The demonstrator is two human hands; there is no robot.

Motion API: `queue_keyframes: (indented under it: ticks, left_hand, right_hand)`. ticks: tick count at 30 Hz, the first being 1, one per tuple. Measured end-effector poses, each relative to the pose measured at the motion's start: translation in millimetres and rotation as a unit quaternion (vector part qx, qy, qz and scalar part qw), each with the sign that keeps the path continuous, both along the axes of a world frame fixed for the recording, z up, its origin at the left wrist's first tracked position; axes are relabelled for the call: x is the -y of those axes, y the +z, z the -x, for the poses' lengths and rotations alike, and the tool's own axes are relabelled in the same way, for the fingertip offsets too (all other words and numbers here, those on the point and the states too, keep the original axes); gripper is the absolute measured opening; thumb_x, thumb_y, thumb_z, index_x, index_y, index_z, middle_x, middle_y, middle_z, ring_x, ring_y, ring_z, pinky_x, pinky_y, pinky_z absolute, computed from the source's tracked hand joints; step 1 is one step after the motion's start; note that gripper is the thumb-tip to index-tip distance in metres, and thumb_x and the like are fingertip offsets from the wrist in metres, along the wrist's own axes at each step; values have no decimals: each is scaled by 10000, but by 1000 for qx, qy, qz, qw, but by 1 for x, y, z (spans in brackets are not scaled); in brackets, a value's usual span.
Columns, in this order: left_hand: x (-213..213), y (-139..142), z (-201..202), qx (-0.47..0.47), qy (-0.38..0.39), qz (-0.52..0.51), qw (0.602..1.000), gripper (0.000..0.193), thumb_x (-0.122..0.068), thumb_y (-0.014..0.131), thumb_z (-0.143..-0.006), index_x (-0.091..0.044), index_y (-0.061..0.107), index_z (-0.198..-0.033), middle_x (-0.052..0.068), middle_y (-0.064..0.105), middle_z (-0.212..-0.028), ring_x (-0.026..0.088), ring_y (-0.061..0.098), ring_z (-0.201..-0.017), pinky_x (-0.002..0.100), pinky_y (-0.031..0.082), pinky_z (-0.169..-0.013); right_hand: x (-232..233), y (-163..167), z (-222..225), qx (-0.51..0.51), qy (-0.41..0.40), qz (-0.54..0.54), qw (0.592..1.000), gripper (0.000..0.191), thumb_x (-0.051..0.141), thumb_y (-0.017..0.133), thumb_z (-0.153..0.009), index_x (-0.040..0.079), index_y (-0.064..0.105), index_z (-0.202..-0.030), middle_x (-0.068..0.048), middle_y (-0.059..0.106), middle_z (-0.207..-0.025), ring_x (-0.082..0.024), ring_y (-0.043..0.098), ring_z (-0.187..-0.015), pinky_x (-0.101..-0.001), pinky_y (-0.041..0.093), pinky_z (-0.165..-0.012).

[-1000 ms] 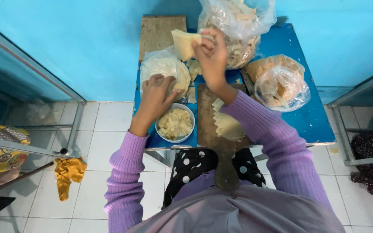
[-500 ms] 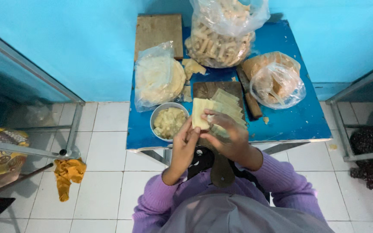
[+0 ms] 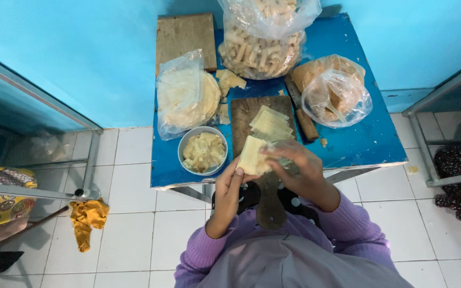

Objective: The person spoons filling from a bowl onto thin square wrappers on a cutting board, folds each wrapper over the filling into a triangular parcel, and stacks the folded pieces on the board. They occasionally reposition the stack and continue with the next wrapper.

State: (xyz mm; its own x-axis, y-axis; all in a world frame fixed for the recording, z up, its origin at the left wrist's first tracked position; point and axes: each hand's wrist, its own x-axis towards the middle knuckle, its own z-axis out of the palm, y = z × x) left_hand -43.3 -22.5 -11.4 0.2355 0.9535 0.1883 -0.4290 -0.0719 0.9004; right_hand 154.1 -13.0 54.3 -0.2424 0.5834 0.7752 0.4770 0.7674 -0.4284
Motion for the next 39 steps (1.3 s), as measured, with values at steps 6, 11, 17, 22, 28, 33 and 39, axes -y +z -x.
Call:
queue_keyframes:
  ticks: [6,11,17,22,28,33,39]
  left_hand:
    - [6,-9,6,-120,30,-21,992,473,-168,526,-1085,78,534,-1488,114,719,-1203,132,662,-1039,298,543,-897]
    - [4,-21,0,-71,41,-40,996,453,-37,706,-961,79,562,-1374,71,712,-1147,79,672,-1007,237,556,-870]
    - [-2,-31,4,-90,63,33,993,374,-43,698,-970,80,633,-1317,69,741,-1038,54,643,-841,204,488,-680]
    - [-4,-26,8,-54,42,31,997,355,-27,659,-989,96,610,-1319,79,738,-1105,68,680,-944,214,530,-781]
    - [-5,-24,10,23,-3,18,1000,460,37,602,-973,102,496,-1417,120,676,-1267,136,661,-1153,270,534,-980]
    - [-6,-29,10,4,5,18,1000,488,55,582,-986,110,483,-1461,122,664,-1290,148,641,-1185,279,515,-986]
    - [1,-25,4,-42,24,16,999,416,11,564,-1009,62,529,-1420,73,714,-1183,98,700,-1043,245,576,-906]
  right_hand:
    - [-12,13,2,61,93,-1,994,396,46,807,-853,73,608,-1194,-83,730,-1076,-311,733,-957,-374,577,-798]
    - [-17,9,-1,38,104,121,986,462,52,811,-854,59,640,-1283,-24,741,-934,-186,744,-863,-332,581,-749]
    - [-73,4,-11,-175,194,380,887,519,-20,709,-912,91,549,-1393,-1,683,-941,-47,631,-800,-215,507,-663]
    - [-128,12,-3,-166,142,323,921,474,-47,667,-983,75,562,-1428,-58,701,-1009,-136,692,-873,-269,581,-744]
    - [-95,15,7,-41,73,153,985,543,-14,674,-996,38,488,-1503,-140,661,-1367,-216,720,-1155,-318,623,-919]
    - [-22,10,7,114,89,156,977,442,202,880,-801,112,691,-1191,-113,730,-984,-297,733,-892,-378,565,-748]
    - [3,-7,21,64,29,45,996,398,75,834,-847,58,640,-1194,-108,697,-985,-306,696,-894,-394,557,-778]
